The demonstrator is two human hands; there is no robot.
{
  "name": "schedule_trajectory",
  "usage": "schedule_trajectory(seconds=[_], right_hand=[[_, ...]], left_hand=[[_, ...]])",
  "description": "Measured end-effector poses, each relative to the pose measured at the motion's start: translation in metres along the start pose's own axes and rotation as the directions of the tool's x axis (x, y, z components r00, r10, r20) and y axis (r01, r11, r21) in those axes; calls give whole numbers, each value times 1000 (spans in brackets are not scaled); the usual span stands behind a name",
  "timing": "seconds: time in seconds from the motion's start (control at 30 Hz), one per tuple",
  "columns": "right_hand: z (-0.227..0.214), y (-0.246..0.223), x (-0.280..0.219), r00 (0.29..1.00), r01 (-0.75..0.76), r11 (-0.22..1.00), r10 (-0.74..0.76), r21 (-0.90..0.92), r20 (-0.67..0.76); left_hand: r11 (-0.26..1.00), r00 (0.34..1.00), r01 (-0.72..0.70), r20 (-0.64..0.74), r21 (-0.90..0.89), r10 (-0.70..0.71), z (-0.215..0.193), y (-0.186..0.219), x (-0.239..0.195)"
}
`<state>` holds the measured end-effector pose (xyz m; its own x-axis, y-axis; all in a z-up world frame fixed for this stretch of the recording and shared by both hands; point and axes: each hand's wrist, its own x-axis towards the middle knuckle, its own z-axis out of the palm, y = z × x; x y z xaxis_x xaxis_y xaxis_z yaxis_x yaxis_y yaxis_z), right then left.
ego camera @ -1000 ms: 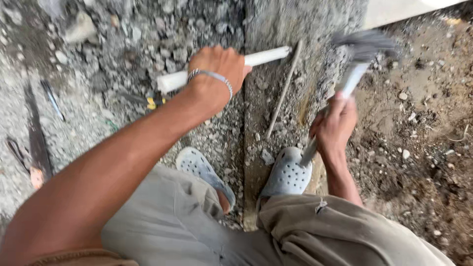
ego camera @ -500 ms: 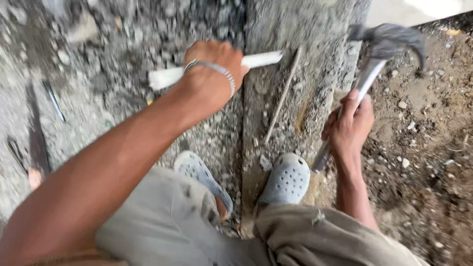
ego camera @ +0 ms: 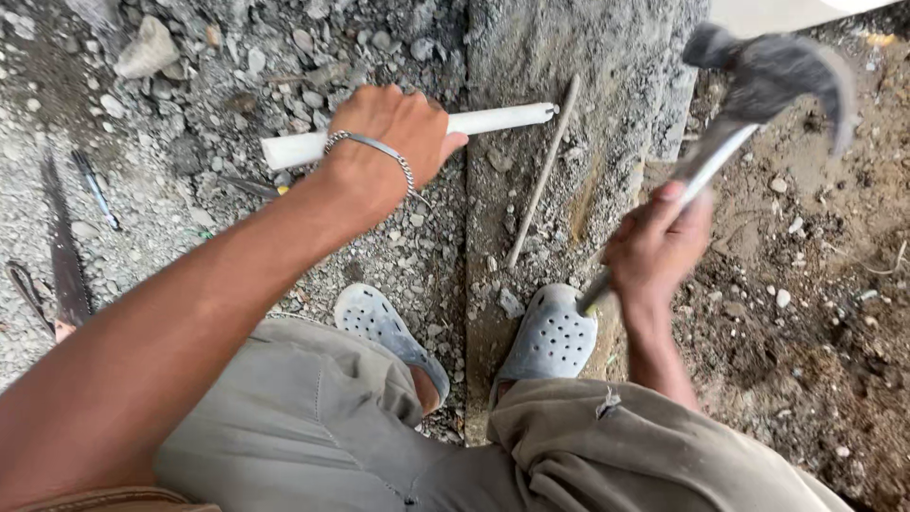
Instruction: The person repeatedly hits a white PVC pipe with a hammer against a concrete ledge.
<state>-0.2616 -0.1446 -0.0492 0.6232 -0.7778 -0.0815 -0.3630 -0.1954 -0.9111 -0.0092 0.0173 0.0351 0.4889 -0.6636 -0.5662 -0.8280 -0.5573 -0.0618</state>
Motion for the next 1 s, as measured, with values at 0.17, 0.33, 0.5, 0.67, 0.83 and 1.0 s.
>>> schedule_trajectory(seconds=[0.17, 0.33, 0.5, 0.67, 0.83, 1.0], right_hand=[[23, 14, -35, 906, -295, 936, 338, -193, 254], [10, 20, -42, 995, -6, 987, 23, -163, 102], [28, -6, -16, 817, -309, 922, 383, -235, 431], [-2, -3, 2, 908, -348, 927, 371, -141, 193], [11, 17, 5, 958, 215, 881, -274, -421, -84], [3, 9, -6, 911, -286, 936, 332, -207, 245]], left_hand=[[991, 996, -82, 24, 104, 80, 5, -10, 3], [987, 979, -144, -138, 68, 152, 9, -7, 2], [1000, 997, -4, 79, -25, 5, -7, 9, 12], [998, 996, -48, -74, 51, 51, 14, 14, 22], [997, 987, -75, -143, 34, 79, 2, 13, 28], [1000, 999, 13, 39, 24, -14, 2, 12, 17]])
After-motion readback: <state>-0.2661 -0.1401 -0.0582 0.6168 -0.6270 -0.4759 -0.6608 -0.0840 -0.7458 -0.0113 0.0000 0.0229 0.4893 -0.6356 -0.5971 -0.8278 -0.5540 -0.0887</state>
